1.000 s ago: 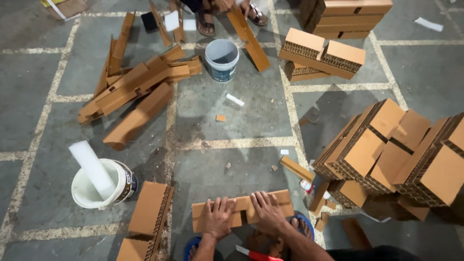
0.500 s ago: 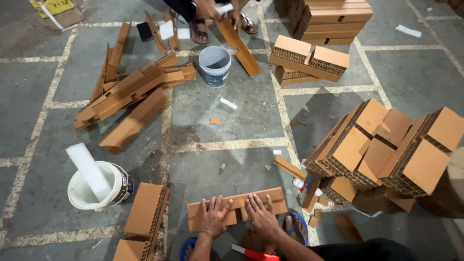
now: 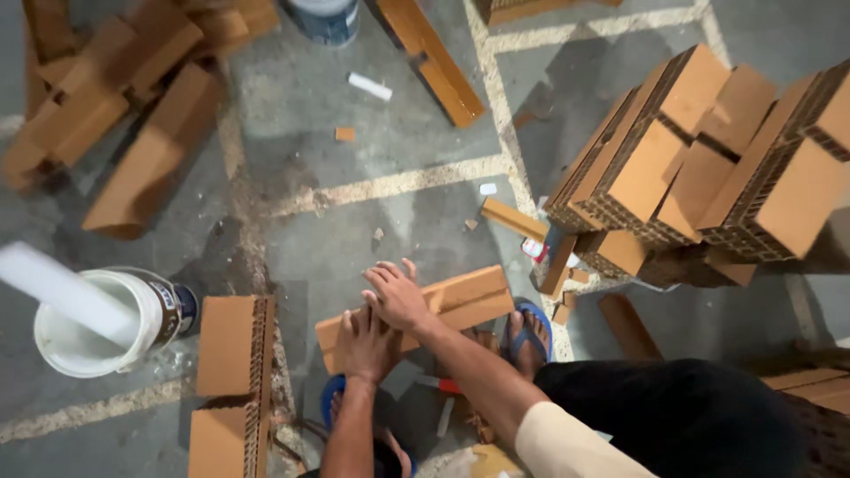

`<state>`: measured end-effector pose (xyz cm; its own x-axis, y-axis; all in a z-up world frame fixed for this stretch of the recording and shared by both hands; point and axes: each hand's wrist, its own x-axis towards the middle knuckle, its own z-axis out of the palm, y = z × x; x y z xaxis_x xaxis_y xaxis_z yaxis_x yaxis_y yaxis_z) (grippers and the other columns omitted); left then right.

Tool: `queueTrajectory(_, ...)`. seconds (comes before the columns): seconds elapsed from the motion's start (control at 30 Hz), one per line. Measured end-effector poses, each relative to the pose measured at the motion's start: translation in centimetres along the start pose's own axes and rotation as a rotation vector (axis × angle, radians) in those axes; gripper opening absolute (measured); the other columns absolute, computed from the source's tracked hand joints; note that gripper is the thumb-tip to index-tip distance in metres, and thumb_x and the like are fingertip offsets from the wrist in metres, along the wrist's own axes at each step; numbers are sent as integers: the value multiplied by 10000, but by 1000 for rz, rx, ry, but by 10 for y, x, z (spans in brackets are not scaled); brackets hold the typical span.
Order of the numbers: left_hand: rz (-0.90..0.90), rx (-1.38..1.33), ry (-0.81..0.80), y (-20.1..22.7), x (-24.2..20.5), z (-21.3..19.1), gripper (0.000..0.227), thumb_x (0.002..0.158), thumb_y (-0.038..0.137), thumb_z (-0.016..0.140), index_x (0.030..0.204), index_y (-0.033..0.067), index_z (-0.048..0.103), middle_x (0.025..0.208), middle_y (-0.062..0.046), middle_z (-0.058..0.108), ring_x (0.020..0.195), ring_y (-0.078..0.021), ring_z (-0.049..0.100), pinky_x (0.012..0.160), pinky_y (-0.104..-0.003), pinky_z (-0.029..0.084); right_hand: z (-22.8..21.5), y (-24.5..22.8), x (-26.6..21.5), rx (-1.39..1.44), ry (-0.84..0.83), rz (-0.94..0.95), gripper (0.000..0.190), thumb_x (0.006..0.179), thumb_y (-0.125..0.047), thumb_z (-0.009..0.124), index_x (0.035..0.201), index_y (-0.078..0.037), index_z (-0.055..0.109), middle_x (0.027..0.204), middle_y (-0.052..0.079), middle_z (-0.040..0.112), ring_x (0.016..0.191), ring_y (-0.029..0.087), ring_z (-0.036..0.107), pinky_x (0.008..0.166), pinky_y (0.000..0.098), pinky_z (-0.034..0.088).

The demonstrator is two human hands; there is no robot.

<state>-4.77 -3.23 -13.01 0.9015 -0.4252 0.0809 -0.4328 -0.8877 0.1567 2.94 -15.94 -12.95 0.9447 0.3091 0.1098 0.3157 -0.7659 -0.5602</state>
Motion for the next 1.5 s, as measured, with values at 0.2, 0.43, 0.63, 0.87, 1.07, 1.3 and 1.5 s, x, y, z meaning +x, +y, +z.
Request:
queueTrajectory(0.2, -9, 50, -8, 4, 1, 3, 696, 777, 332, 698, 1452, 309, 529, 1430, -150, 505, 1350, -337, 448, 1091, -693, 301, -22, 49, -10, -281, -228, -54, 679, 865, -588, 635, 1346, -111, 592, 1337, 108, 623, 1374, 298, 414, 1140, 631, 140)
queueTrajectory(0.43, -29, 37, -21, 4, -5, -3, 673, 766, 244, 680, 1421, 346, 569, 1422, -104, 528, 1344, -306, 452, 1123, -674, 280, -119, 158, -47, -506, -262, 252, 734, 891, -643, 601, 1452, -179, 505, 1490, 107, 509, 1472, 317, 303, 1161, 652, 50)
queueTrajectory(0.63, -47, 22, -59, 5, -10, 13, 488, 886, 367, 682, 1313, 163, 561, 1446, -144, 520, 1395, -343, 438, 1147, -722, 265, -20, 36, -31, -37, -341, 93, 758, 830, -531, 663, 1452, -136, 488, 1452, 182, 524, 1360, 364, 469, 1129, 563, 259)
queueTrajectory(0.87, -11, 2, -85, 5, -13, 14, 613, 809, 319, 695, 1402, 249, 556, 1361, -135, 526, 1362, -356, 425, 1119, -724, 260, -43, 37, -17, -53, -536, 352, 673, 908, -498, 601, 1500, -195, 501, 1250, 163, 656, 1191, 355, 604, 1042, 495, 442)
queueTrajectory(1.07, -32, -21, 24, 3, -3, -2, 684, 776, 258, 708, 1437, 340, 552, 1446, -114, 489, 1362, -320, 423, 1131, -705, 256, -105, 122, -52, -315, 88, 516, 579, 951, -481, 536, 1399, -116, 573, 1384, 146, 634, 1333, 340, 530, 1137, 548, 295)
queueTrajectory(1.3, -40, -59, -2, 5, -7, -2, 733, 754, 233, 716, 1455, 351, 538, 1477, -103, 473, 1381, -311, 413, 1137, -686, 254, -67, 182, -89, 100, 24, 1252, 822, 992, -733, 387, 1311, -39, 691, 1333, 297, 635, 1298, 463, 566, 1087, 513, 434)
queueTrajectory(1.5, -35, -60, -96, 4, -10, 0, 880, 689, 282, 802, 1513, 349, 499, 1490, -119, 451, 1395, -322, 386, 1155, -682, 228, -51, 203, -97, 13, 82, 1175, 702, 969, -646, 383, 1229, -95, 732, 1230, 294, 675, 1208, 480, 606, 1037, 538, 449)
